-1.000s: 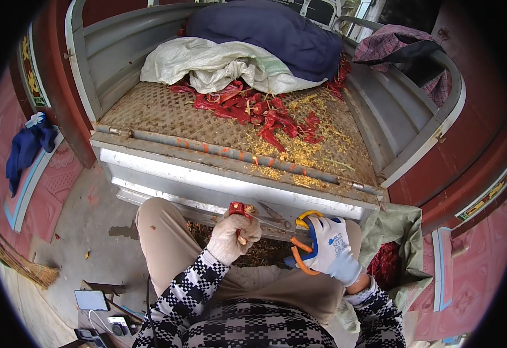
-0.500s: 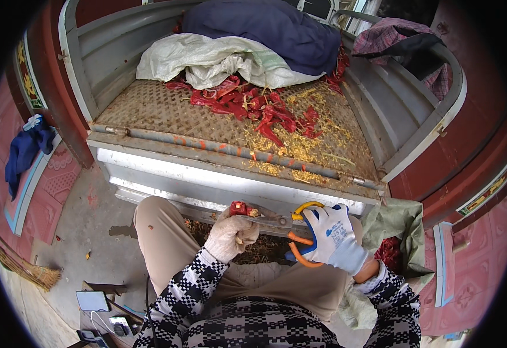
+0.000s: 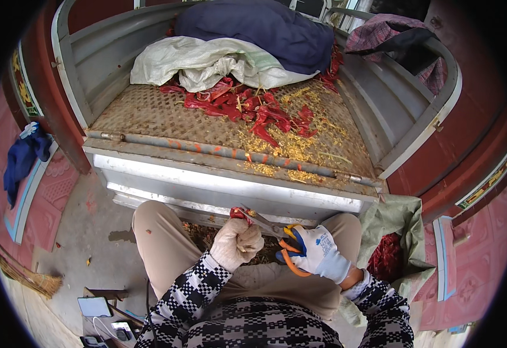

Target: The person sits cross-legged and uses scissors to trim the stems off red chilies, placing the trimmed chilies into a sack. The person repeatedly picks up chilies, cuts the stems, and drops them into the sack.

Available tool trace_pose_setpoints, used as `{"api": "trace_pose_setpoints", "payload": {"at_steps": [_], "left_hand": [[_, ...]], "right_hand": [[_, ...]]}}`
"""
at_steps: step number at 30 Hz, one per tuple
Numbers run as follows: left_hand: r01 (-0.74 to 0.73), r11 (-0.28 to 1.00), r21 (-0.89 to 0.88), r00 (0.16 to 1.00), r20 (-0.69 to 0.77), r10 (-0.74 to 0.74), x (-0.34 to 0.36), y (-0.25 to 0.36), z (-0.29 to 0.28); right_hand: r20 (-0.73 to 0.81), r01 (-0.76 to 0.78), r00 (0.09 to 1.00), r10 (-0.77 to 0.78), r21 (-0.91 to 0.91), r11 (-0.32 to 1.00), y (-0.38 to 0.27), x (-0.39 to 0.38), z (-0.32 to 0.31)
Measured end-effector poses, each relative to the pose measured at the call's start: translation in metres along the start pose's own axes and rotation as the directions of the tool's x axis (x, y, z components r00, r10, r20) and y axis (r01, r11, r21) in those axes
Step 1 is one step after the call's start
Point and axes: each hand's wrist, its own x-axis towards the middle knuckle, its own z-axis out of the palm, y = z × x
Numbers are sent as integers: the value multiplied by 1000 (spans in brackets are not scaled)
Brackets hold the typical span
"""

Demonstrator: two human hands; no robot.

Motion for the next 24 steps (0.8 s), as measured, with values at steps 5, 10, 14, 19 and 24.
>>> {"api": "trace_pose_setpoints", "payload": {"at_steps": [5, 10, 14, 19, 24], "left_hand": [[-116, 972, 202, 993, -13, 122, -8, -8, 11], [-172, 976, 137, 977, 150, 151, -2, 3, 12], [-225, 940, 256, 967, 178, 183, -5, -3, 15], [-151, 865, 478, 964, -125, 237, -7, -2, 34], [-264, 869, 417, 964, 97, 247, 2, 0, 17]], "right_hand": [[47, -91, 995, 93, -37, 995, 5, -9, -8], [-159, -163, 978, 133, -192, 968, 26, -13, -33], [-349, -487, 856, 380, -304, 819, 66, 2, -73], [-282, -731, 671, 686, -410, 546, 119, 37, -115], [-275, -783, 602, 749, -386, 488, 158, 56, -112]]}}
